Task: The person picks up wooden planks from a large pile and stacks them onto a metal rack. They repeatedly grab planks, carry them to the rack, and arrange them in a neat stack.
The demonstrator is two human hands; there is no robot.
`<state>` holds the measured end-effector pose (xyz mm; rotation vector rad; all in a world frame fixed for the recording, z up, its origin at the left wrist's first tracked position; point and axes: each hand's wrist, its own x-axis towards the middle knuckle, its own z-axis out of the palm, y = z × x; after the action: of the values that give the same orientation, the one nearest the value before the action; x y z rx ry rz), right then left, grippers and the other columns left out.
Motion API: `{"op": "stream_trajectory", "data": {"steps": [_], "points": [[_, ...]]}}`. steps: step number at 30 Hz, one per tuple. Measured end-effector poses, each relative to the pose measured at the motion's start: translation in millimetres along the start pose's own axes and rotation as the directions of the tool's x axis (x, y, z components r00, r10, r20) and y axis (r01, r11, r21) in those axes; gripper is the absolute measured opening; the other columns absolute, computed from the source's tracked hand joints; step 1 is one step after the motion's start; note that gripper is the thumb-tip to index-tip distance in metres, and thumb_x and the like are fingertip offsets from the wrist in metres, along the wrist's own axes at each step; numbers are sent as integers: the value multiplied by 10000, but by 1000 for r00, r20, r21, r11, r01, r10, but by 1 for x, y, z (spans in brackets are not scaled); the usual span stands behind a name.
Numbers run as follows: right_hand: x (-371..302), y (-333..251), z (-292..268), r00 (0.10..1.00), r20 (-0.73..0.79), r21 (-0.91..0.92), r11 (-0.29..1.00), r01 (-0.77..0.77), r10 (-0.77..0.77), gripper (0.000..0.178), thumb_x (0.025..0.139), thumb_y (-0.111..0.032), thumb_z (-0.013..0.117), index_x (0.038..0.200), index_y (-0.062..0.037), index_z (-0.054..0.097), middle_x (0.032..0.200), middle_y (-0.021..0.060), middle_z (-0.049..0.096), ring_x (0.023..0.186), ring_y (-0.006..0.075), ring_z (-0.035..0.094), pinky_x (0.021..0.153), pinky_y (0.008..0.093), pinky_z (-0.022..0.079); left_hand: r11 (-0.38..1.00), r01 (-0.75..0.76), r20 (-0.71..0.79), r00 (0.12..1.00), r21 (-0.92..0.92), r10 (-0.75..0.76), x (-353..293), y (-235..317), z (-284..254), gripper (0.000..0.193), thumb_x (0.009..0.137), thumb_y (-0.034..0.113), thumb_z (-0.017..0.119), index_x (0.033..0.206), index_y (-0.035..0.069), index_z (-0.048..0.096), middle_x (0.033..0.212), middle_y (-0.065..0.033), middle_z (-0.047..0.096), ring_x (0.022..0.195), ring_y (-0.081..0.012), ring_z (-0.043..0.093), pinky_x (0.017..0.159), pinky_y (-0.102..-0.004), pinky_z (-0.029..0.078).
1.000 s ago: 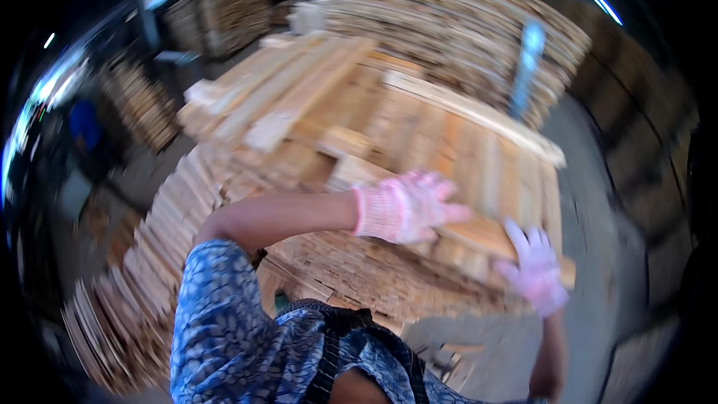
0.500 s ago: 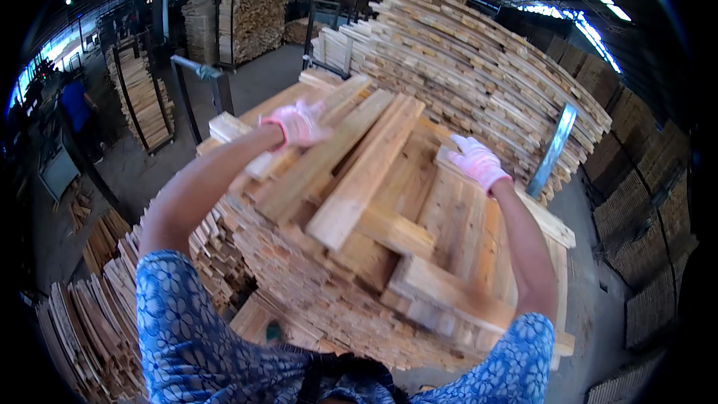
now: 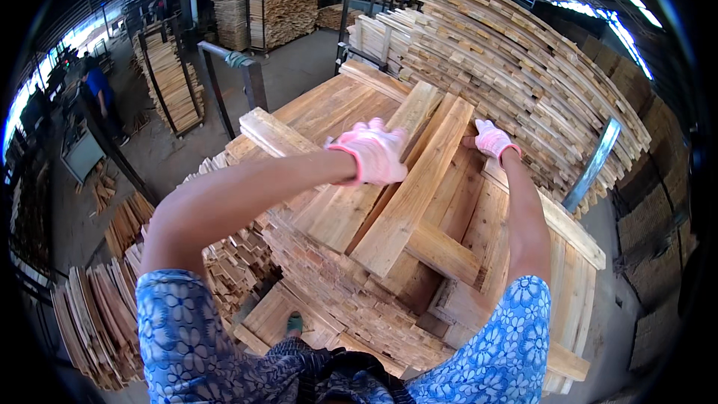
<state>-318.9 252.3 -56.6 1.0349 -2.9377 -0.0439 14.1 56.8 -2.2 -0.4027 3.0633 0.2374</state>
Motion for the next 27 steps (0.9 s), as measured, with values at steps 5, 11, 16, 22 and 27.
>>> {"op": "stream_trajectory", "data": {"steps": [5,11,16,22,27], "points": [[1,-15,-2,1000,20,14,1000,-15,15,958,810,-600,677,1499,-14,362,1519,247,391,1395,390,406,1128,430,381,997,-18,140,990,-69,28,-2,-7,-25,784,763,335,638,1486,149,399,1243,-266,606,1047,-378,660,836,-459,549],[2,-6,-12,991,116,-96,994,-61,72,986,828,-641,644,1494,23,348,1564,248,338,1440,382,356,1159,434,355,927,-116,36,990,-357,138,10,-30,-10,858,749,306,678,1523,119,356,890,-155,710,795,-283,693,701,-410,550],[-35,-48,-35,976,-153,-152,972,-179,156,687,911,-435,587,1500,-138,395,1481,232,435,1371,427,425,1099,505,411,917,-194,-73,981,-348,179,13,-88,-59,842,722,340,677,1484,118,395,859,-125,691,718,-236,661,618,-387,530],[-147,-175,-56,951,99,774,578,-259,293,885,904,-531,645,1586,-128,249,1530,205,424,1383,357,443,1103,440,401,977,-169,-273,941,129,199,77,-203,-32,854,759,332,665,1522,134,338,904,-155,704,723,-242,664,612,-385,526],[-149,-187,-18,945,-41,735,650,-192,324,957,851,-400,738,1571,-22,233,1539,224,410,1419,329,409,1162,375,313,980,-141,95,983,-139,155,74,-200,-37,879,765,377,647,1546,169,301,1266,-257,611,1037,-348,663,835,-444,543]]}}
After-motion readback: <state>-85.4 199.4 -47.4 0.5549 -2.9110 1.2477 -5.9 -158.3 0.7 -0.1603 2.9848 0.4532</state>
